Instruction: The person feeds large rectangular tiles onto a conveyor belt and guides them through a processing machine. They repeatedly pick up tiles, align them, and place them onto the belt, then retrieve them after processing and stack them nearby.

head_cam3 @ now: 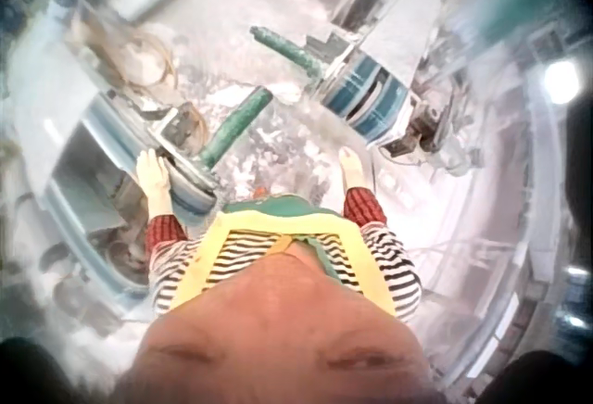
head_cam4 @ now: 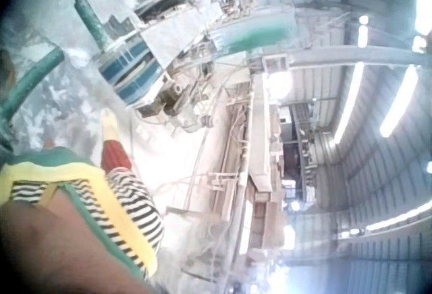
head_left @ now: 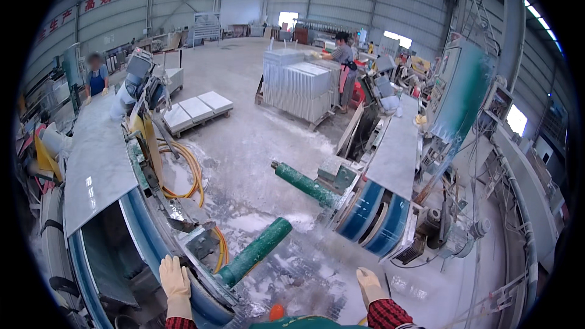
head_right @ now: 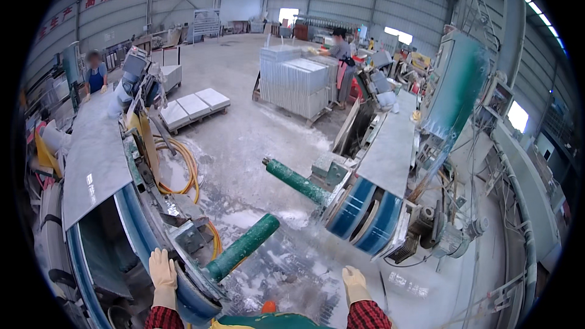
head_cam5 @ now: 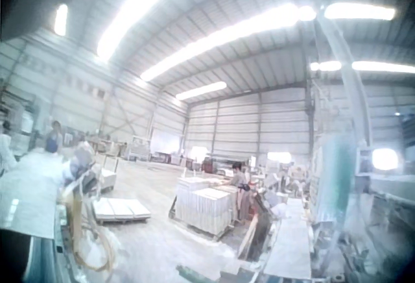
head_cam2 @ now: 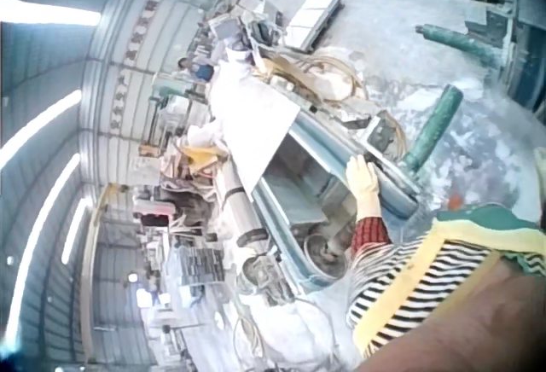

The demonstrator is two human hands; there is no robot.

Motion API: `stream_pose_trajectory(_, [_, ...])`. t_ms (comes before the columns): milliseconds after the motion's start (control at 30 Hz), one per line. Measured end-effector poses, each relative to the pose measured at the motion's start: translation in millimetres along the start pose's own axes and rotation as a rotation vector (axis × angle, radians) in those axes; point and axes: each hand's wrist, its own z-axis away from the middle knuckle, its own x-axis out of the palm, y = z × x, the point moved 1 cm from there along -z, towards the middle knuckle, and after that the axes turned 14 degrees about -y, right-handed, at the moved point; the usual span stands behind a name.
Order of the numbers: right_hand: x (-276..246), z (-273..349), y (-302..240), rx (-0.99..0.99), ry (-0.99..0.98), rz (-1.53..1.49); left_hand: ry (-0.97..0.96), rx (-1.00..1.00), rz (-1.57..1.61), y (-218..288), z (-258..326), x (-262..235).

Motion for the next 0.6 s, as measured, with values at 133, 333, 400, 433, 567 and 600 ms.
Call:
stream_pose_trajectory(133, [-10, 39, -14, -0.089, 0.070, -0.077, 0.007, 0.060, -0.022, 17, 5, -14])
stream_pose_trajectory(333, [90, 109, 129, 0.329, -0.160, -0.011, -0.049, 0.236, -0.191, -8, 108, -53])
stream_pose_trajectory(400, [116, 166, 222, 0.296, -0.107, -0.183, -0.263, 0.226, -0.030, 6, 128, -66])
stream_pose_trajectory(433, [128, 196, 255, 0.386, -0.124, -0.192, -0.246, 0.297, -0.069, -14, 134, -47])
stream_pose_trajectory(567, [132, 259, 276, 0.575, -0.193, -0.169, -0.387, 0.275, -0.130, -1, 125, -52])
stream_pose_trajectory(600, [126, 258, 275, 0.567, -0.191, -0.147, -0.403, 0.282, -0.131, -4, 128, -55])
